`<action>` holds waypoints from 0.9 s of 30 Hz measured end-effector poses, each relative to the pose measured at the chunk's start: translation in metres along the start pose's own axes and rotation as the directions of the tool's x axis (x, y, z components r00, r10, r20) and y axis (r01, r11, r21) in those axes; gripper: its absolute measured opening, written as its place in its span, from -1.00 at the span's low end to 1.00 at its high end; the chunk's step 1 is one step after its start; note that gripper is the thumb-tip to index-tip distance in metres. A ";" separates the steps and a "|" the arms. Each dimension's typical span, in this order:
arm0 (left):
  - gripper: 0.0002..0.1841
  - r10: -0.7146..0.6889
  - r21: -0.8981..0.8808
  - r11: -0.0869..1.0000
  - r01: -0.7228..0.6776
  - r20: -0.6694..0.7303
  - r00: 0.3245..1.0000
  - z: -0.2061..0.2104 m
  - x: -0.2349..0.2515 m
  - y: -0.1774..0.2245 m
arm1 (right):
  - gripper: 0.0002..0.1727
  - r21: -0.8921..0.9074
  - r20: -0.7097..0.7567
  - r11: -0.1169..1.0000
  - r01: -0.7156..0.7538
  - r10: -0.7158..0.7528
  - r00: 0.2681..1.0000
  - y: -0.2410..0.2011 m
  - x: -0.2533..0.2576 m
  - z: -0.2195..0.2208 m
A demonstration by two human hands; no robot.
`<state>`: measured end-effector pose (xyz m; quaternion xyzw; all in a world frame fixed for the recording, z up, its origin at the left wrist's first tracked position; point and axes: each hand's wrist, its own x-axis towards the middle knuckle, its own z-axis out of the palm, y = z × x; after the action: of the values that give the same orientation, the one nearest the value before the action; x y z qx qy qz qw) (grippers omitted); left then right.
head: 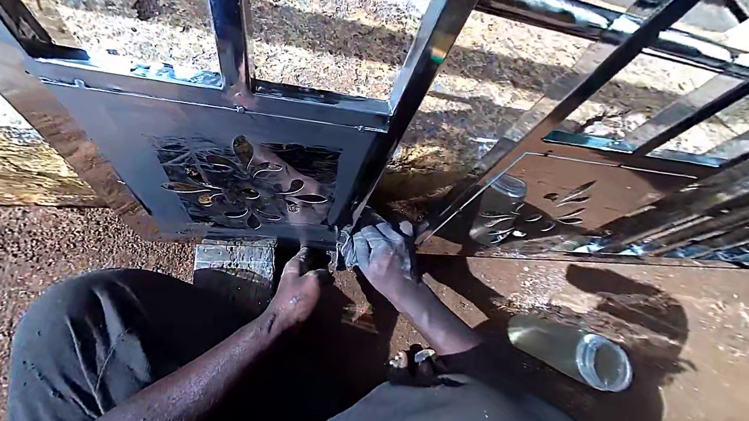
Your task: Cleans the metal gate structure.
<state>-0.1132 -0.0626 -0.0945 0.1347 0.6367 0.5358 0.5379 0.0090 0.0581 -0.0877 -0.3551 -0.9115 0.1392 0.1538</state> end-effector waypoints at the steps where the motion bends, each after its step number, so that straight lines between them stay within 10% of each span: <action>1: -0.60 0.003 0.003 1.000 -0.003 0.006 1.000 0.000 0.001 -0.001 | -0.65 -0.017 -0.008 0.994 0.106 -0.106 0.994 0.008 -0.011 0.001; 5: -0.54 0.037 -0.005 0.999 -0.037 0.012 0.999 0.004 0.001 -0.006 | -0.11 -0.126 0.531 0.992 0.004 0.064 0.845 -0.015 -0.004 -0.028; 8: -0.60 0.070 0.032 0.997 -0.070 0.007 0.998 0.004 0.001 -0.010 | -0.17 -0.234 0.715 0.964 -0.127 0.259 0.650 -0.038 0.045 -0.037; 12: -0.67 0.060 0.067 0.996 -0.062 0.030 0.998 0.001 0.004 -0.007 | -0.57 -0.197 0.241 0.978 0.066 -0.016 0.970 -0.009 0.003 -0.006; 15: -0.61 0.063 0.042 0.997 -0.065 0.043 0.997 0.000 0.006 -0.009 | -0.33 -0.222 0.067 0.940 0.260 -0.251 0.966 0.023 -0.041 0.007; 19: -0.53 0.065 0.053 0.996 -0.068 0.044 0.997 0.003 0.003 -0.008 | -0.04 -0.182 0.208 0.950 0.254 -0.215 0.954 0.017 -0.047 0.005; 24: -0.59 0.075 0.056 0.995 -0.077 0.043 0.996 0.002 0.004 -0.008 | -0.48 0.161 -0.145 0.944 0.289 -0.267 0.953 0.030 -0.034 0.020; 27: -0.58 0.074 0.049 0.996 -0.076 0.039 0.996 0.003 0.001 -0.007 | -0.56 -0.089 0.020 0.961 0.261 -0.260 0.965 0.022 -0.017 0.011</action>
<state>-0.1084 -0.0629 -0.1006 0.1821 0.6345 0.5366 0.5256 0.0297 0.0603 -0.1087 -0.2384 -0.9563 0.0774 0.1505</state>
